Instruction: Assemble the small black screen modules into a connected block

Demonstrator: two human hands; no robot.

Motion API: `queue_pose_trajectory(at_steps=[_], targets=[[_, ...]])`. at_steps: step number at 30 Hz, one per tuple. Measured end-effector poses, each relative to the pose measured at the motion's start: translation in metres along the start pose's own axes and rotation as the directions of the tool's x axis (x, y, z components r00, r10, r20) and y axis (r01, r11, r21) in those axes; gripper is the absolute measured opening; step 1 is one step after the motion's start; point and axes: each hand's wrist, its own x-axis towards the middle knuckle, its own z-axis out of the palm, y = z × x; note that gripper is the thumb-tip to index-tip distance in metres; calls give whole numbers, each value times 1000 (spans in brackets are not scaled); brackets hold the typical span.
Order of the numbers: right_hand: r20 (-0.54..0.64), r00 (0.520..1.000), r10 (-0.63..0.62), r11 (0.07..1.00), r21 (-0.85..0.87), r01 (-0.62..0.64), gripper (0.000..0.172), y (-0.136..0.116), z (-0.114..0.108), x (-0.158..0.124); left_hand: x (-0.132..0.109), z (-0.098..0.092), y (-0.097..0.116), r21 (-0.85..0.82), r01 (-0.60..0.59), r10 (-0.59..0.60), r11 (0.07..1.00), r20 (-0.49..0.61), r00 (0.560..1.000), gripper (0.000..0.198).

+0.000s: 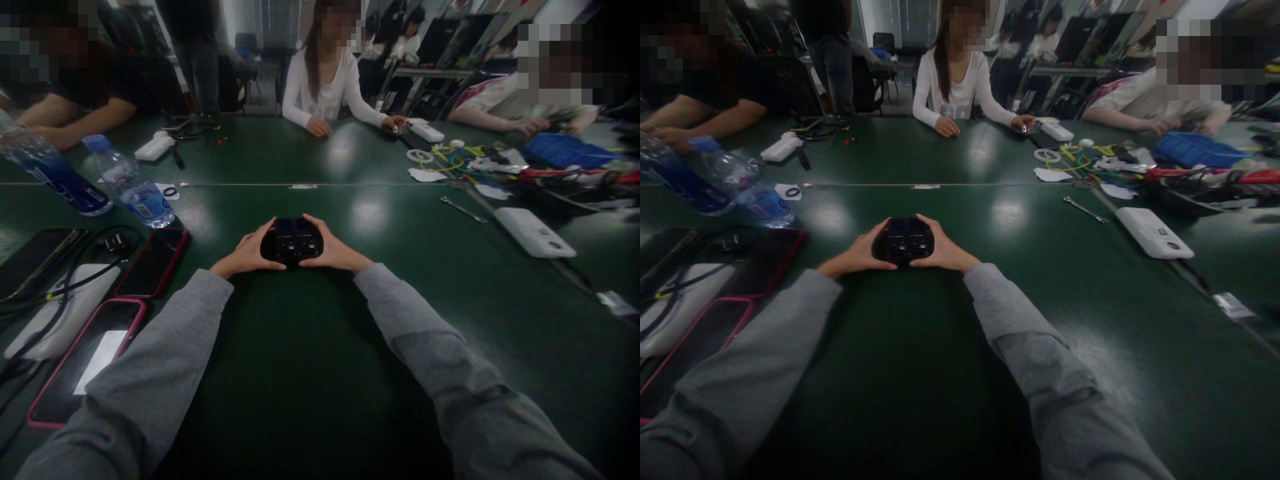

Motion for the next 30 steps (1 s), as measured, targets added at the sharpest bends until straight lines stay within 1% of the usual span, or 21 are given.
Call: queue_pose_trajectory(at_steps=[7,10,12,15,17,19,21,23,25,27,30], targets=[[-7,999,-36,998,56,36,117,4,0,2,0,0,-4,-15,-23,23,1000,-18,1000,123],[-3,999,-48,993,110,49,117,-2,-4,4,0,1,-7,-16,-44,43,999,-30,999,123],[-21,998,-61,992,109,63,117,-10,-12,4,0,0,-8,-25,-55,54,998,-31,998,122],[-127,986,-104,992,64,113,115,-19,-32,3,-2,-1,-8,-40,-54,53,998,-23,998,121],[-202,972,-121,991,39,132,114,-17,-46,0,-3,-2,-8,-48,-36,35,998,-12,999,121],[-232,967,-106,992,34,117,114,-8,-56,-4,-3,-3,-7,-57,-22,22,998,0,1000,121],[-193,980,-57,997,39,65,116,5,-60,-8,-3,-2,-8,-58,-16,16,998,4,1000,121],[-110,994,8,1000,26,-5,117,19,-60,-13,-2,-1,-8,-48,-18,18,999,-5,1000,122],[-32,998,54,999,-4,-54,118,30,-58,-16,-1,-1,-7,-34,-28,28,999,-17,999,122],[17,997,75,997,-25,-75,119,36,-56,-17,-1,0,-5,-24,-32,31,999,-16,999,121],[57,994,93,995,-29,-91,121,37,-56,-18,-2,-1,-2,-17,-10,10,1000,1,1000,121]])
